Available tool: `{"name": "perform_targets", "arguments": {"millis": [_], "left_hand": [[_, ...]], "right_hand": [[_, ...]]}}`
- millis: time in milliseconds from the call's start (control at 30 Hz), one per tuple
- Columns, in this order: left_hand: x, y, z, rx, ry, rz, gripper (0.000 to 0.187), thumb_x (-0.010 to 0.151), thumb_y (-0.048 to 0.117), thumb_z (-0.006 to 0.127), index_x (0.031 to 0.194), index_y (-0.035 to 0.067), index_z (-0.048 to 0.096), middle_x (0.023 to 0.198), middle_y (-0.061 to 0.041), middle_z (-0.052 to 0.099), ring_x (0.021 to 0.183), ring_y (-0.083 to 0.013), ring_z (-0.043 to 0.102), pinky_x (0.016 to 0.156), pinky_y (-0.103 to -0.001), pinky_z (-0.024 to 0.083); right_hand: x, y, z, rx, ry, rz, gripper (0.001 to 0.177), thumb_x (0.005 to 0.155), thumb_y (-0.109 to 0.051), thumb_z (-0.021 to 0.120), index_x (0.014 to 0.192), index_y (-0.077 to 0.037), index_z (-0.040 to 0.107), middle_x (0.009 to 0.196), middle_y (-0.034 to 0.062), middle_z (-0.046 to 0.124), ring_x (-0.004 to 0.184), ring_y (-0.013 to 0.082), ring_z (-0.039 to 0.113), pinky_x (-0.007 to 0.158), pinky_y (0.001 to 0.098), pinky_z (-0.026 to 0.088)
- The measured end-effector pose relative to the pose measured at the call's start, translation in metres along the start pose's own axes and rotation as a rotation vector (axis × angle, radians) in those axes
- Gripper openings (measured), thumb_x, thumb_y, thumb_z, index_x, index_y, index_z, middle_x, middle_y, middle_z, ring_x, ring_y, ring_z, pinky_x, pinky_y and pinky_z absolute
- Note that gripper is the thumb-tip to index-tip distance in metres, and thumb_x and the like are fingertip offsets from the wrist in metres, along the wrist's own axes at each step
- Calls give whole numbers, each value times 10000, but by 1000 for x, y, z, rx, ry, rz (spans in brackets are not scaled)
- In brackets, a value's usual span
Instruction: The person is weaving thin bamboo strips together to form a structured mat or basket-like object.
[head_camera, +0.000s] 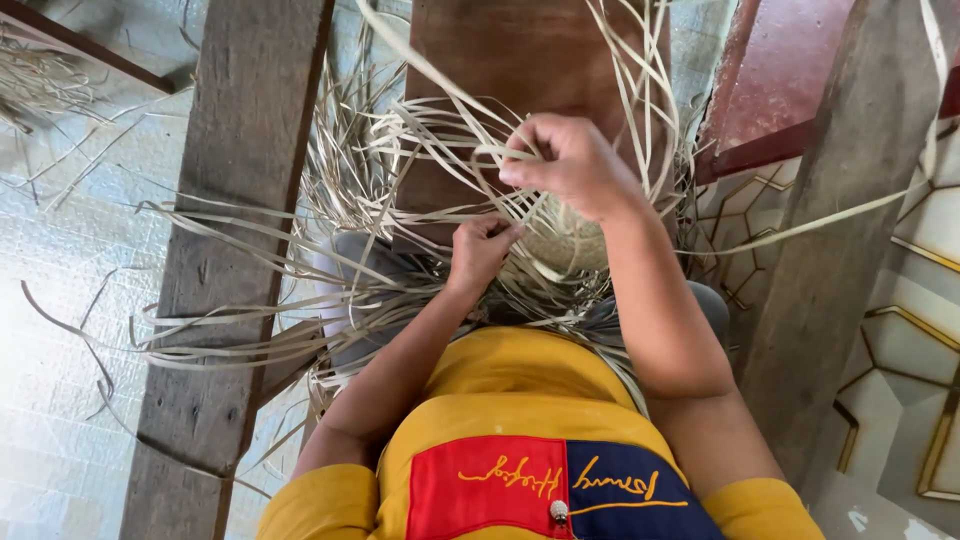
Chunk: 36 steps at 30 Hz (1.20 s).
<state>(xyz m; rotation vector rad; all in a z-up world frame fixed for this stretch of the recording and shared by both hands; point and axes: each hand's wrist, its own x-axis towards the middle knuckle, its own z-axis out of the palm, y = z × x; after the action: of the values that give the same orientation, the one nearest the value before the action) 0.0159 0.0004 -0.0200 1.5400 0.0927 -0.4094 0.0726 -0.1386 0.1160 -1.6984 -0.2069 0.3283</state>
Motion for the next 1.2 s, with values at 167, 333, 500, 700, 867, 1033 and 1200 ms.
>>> {"name": "perform_targets", "arguments": {"millis": [167, 333, 500, 700, 867, 1033, 1200], "left_hand": [[4, -15, 3, 138, 16, 73, 166, 863, 113, 619, 899, -48, 631, 650, -128, 597, 613, -177, 569, 513, -336, 437], [24, -50, 2, 91, 46, 18, 174, 812, 139, 664, 854, -29, 650, 669, -164, 610, 622, -202, 602, 490, -345, 460], [14, -1, -5, -39, -19, -85, 181, 815, 106, 635, 917, -43, 642, 759, -156, 634, 714, -179, 574, 584, -346, 480], [15, -23, 3, 57, 55, -14, 119, 715, 76, 668, 735, -38, 641, 615, -146, 583, 558, -177, 542, 560, -343, 438], [-2, 34, 4, 79, -5, 66, 149, 799, 83, 619, 693, -21, 630, 570, -119, 589, 527, -194, 592, 524, -306, 453], [-8, 35, 4, 169, -28, 118, 188, 830, 88, 611, 663, 3, 602, 550, -101, 556, 507, -190, 552, 500, -326, 445], [0, 15, 10, 201, -45, 102, 178, 856, 80, 537, 710, -19, 560, 568, -123, 509, 523, -220, 524, 499, -365, 417]], "right_hand": [[11, 42, 4, -557, -225, 314, 149, 731, -186, 659, 840, -88, 684, 815, 163, 656, 846, 349, 611, 769, 431, 459], [-14, 32, -7, -492, -9, 327, 163, 694, -246, 715, 765, -112, 654, 669, 97, 613, 695, 244, 585, 667, 367, 448], [-43, 30, 2, -447, -93, 438, 181, 753, -169, 679, 657, -24, 631, 652, 148, 615, 790, 344, 622, 790, 430, 459], [-43, 7, 0, -88, -249, 213, 156, 799, -130, 646, 703, -11, 619, 569, 96, 528, 750, 239, 456, 701, 357, 350], [-44, -1, -8, -341, -17, 211, 290, 883, -181, 606, 664, -4, 540, 450, 24, 403, 330, 118, 328, 365, 249, 321], [-53, 41, 4, -423, -85, 558, 307, 849, -175, 562, 633, 39, 606, 512, 155, 516, 473, 284, 527, 516, 401, 419], [-47, 29, 8, -299, 16, 468, 184, 837, -168, 580, 733, -43, 667, 601, 70, 517, 513, 169, 459, 559, 315, 401]]}}
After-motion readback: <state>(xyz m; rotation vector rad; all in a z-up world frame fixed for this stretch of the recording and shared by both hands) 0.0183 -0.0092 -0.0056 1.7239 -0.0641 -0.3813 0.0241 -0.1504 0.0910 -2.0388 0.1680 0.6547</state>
